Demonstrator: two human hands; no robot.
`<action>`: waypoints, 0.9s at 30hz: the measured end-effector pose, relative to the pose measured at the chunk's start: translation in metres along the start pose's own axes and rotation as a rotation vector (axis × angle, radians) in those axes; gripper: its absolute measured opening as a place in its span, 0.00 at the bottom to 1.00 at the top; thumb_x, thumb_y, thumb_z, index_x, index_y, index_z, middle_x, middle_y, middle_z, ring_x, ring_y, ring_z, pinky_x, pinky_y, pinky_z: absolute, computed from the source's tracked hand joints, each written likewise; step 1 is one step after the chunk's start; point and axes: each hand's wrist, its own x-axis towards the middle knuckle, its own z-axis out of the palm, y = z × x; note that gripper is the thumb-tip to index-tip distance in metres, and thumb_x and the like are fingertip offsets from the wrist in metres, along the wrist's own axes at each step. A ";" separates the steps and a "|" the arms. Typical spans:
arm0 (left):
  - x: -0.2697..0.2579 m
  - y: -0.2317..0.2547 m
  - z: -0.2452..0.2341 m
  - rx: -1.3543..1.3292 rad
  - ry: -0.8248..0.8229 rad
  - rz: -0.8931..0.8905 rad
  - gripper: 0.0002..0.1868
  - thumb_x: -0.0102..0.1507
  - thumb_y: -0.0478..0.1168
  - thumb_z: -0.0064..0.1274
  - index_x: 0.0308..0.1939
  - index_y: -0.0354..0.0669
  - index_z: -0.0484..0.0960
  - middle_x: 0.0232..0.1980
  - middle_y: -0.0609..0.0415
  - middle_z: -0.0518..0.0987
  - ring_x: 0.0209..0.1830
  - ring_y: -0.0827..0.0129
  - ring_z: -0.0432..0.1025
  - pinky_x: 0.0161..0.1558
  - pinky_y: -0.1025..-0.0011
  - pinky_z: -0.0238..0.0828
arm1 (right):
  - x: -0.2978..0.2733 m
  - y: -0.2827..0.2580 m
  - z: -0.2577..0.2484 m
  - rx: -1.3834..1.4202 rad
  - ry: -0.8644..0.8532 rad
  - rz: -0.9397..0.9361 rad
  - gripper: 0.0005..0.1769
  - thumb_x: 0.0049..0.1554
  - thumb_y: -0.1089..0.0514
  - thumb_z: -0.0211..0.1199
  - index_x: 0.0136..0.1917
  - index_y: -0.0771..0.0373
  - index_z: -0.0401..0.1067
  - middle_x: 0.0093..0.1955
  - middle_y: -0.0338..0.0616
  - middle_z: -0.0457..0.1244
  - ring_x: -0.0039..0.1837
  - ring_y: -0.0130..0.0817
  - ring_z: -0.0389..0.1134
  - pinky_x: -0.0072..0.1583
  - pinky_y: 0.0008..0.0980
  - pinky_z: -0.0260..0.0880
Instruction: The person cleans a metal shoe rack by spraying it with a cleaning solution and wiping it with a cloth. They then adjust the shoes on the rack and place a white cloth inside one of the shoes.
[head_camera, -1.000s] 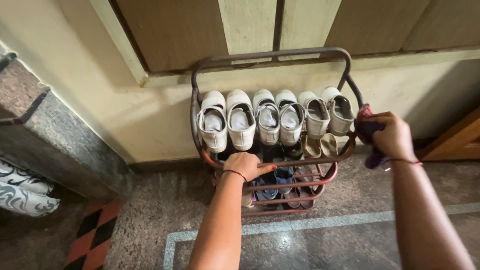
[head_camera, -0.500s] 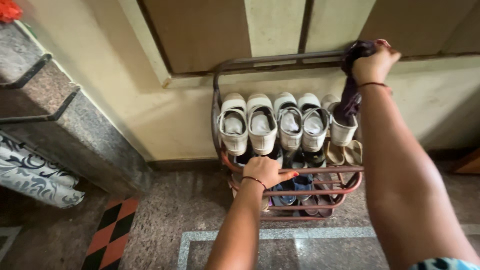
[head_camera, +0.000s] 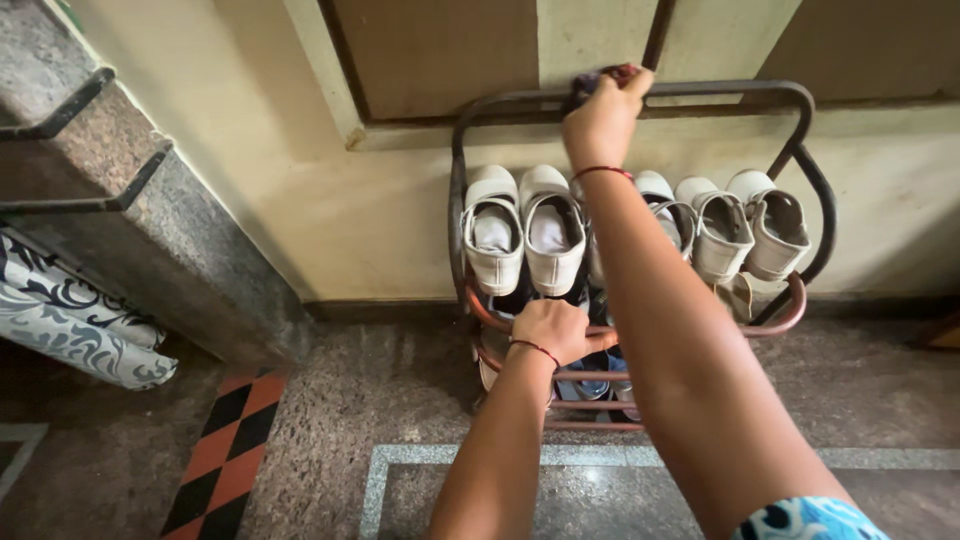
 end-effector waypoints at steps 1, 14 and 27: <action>0.001 -0.001 0.000 -0.003 -0.019 -0.001 0.39 0.58 0.78 0.45 0.35 0.46 0.88 0.35 0.44 0.84 0.38 0.49 0.81 0.42 0.53 0.77 | -0.004 -0.011 0.005 -0.004 -0.023 0.014 0.11 0.49 0.71 0.59 0.47 0.74 0.74 0.67 0.65 0.52 0.64 0.63 0.61 0.67 0.44 0.63; 0.004 -0.001 0.004 -0.194 0.141 -0.058 0.20 0.61 0.55 0.48 0.42 0.47 0.87 0.45 0.42 0.84 0.47 0.45 0.79 0.47 0.52 0.76 | -0.042 -0.102 0.054 0.329 -0.751 -0.312 0.19 0.47 0.70 0.62 0.52 0.62 0.79 0.59 0.54 0.64 0.64 0.56 0.66 0.66 0.42 0.68; 0.016 -0.014 0.004 -0.206 0.305 -0.190 0.27 0.60 0.63 0.46 0.41 0.48 0.88 0.43 0.42 0.85 0.45 0.47 0.80 0.46 0.52 0.76 | -0.139 -0.119 0.035 -0.303 -0.742 -0.571 0.11 0.53 0.61 0.59 0.45 0.67 0.79 0.65 0.54 0.61 0.65 0.53 0.61 0.61 0.45 0.69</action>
